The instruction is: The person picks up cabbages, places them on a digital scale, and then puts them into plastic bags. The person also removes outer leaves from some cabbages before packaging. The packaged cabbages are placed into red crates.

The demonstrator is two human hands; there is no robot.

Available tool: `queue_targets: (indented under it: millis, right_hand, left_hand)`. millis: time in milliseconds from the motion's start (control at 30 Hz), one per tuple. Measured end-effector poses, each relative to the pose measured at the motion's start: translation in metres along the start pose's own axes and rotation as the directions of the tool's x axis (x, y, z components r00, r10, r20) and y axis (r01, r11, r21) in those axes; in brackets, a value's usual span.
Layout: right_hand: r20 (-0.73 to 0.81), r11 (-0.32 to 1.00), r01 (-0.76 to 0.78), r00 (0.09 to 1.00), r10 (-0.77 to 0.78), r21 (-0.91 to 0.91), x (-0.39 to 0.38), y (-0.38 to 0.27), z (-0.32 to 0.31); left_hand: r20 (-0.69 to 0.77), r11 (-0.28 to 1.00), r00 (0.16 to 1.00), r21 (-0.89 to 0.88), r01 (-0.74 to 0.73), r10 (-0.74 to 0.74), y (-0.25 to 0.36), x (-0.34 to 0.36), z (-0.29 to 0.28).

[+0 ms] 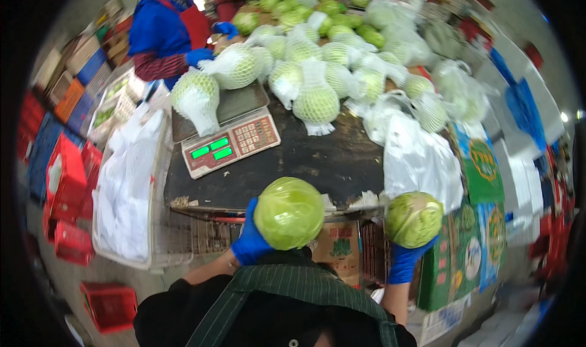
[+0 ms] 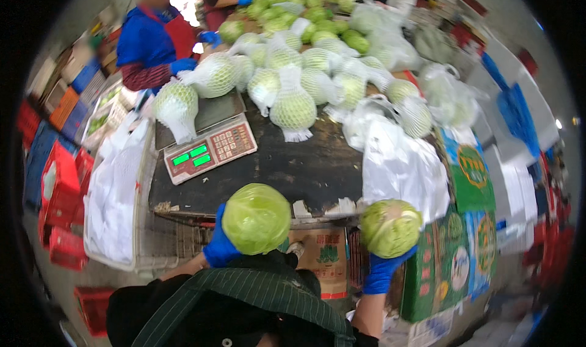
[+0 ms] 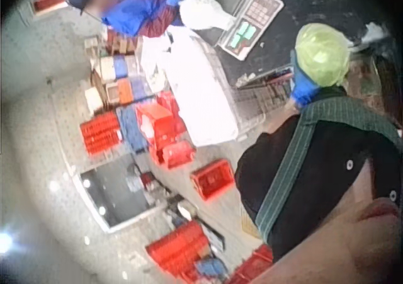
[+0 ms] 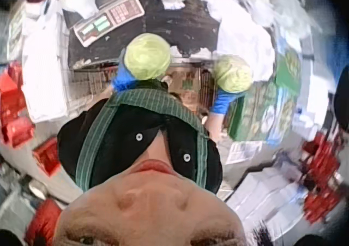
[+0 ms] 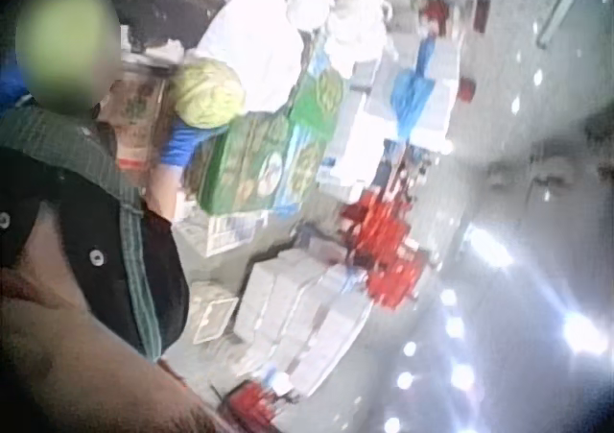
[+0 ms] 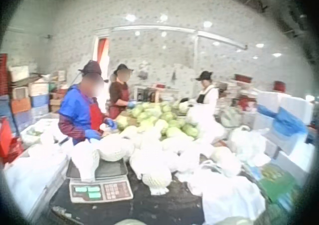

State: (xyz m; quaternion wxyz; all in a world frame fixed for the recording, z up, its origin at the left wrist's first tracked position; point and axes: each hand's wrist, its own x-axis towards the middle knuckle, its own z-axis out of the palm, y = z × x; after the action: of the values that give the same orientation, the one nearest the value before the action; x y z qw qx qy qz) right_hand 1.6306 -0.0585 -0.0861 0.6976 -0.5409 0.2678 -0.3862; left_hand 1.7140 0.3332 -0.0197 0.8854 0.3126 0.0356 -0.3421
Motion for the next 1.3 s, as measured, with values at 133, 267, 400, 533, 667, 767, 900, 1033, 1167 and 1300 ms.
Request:
queue_targets:
  millis: [133, 267, 400, 533, 667, 767, 900, 1033, 1167, 1300]
  right_hand:
    - [0.298, 0.799, -0.449, 0.888, 0.350, 0.400, 0.185, -0.025, -0.036]
    - [0.228, 0.961, -0.133, 0.955, 0.189, -0.241, 0.349, -0.049, -0.036]
    - [0.601, 0.105, 0.632, 0.768, -0.221, -0.768, 0.428, -0.034, 0.014]
    - [0.651, -0.313, 0.605, 0.757, -0.061, -0.732, 0.454, -0.023, 0.066]
    - [0.757, -0.135, 0.746, 0.637, -0.142, -0.653, 0.413, -0.036, 0.115]
    - [0.772, 0.688, 0.561, 0.636, -0.002, -0.460, 0.313, -0.018, 0.164]
    - [0.958, 0.962, -0.024, 0.091, 0.273, -0.272, 0.178, 0.037, 0.225]
    - [0.991, 0.915, 0.385, 0.097, 0.091, -0.122, 0.143, 0.050, 0.264]
    - [0.991, 0.899, 0.434, -0.088, 0.100, -0.052, 0.147, 0.032, 0.279]
    - [0.994, 0.881, 0.468, -0.048, 0.098, -0.064, 0.137, 0.029, 0.271]
  left_hand:
    - [0.045, 0.864, 0.999, -0.502, 0.028, -0.006, -0.008, 0.067, 0.018]
    - [-0.142, 0.882, 0.988, -0.454, -0.125, 0.067, -0.025, 0.109, 0.028]
    - [-0.171, 0.806, 0.972, -0.545, -0.231, 0.163, -0.042, 0.134, 0.042]
    - [-0.288, 0.783, 0.936, -0.527, -0.332, 0.204, -0.050, 0.155, 0.054]
    - [-0.338, 0.803, 0.891, -0.412, -0.430, 0.303, -0.051, 0.179, 0.055]
    - [-0.316, 0.766, 0.896, -0.473, -0.434, 0.312, -0.049, 0.199, 0.047]
    - [-0.279, 0.953, 0.946, -0.202, -0.227, 0.166, -0.040, 0.218, 0.028]
    - [-0.153, 0.759, 0.955, 0.643, -0.099, 0.254, -0.026, 0.211, 0.015]
    - [-0.090, 0.479, 0.798, 0.838, -0.263, 0.597, 0.002, 0.198, 0.011]
    - [0.107, 0.353, 0.906, 0.897, -0.265, 0.409, 0.031, 0.206, 0.009]
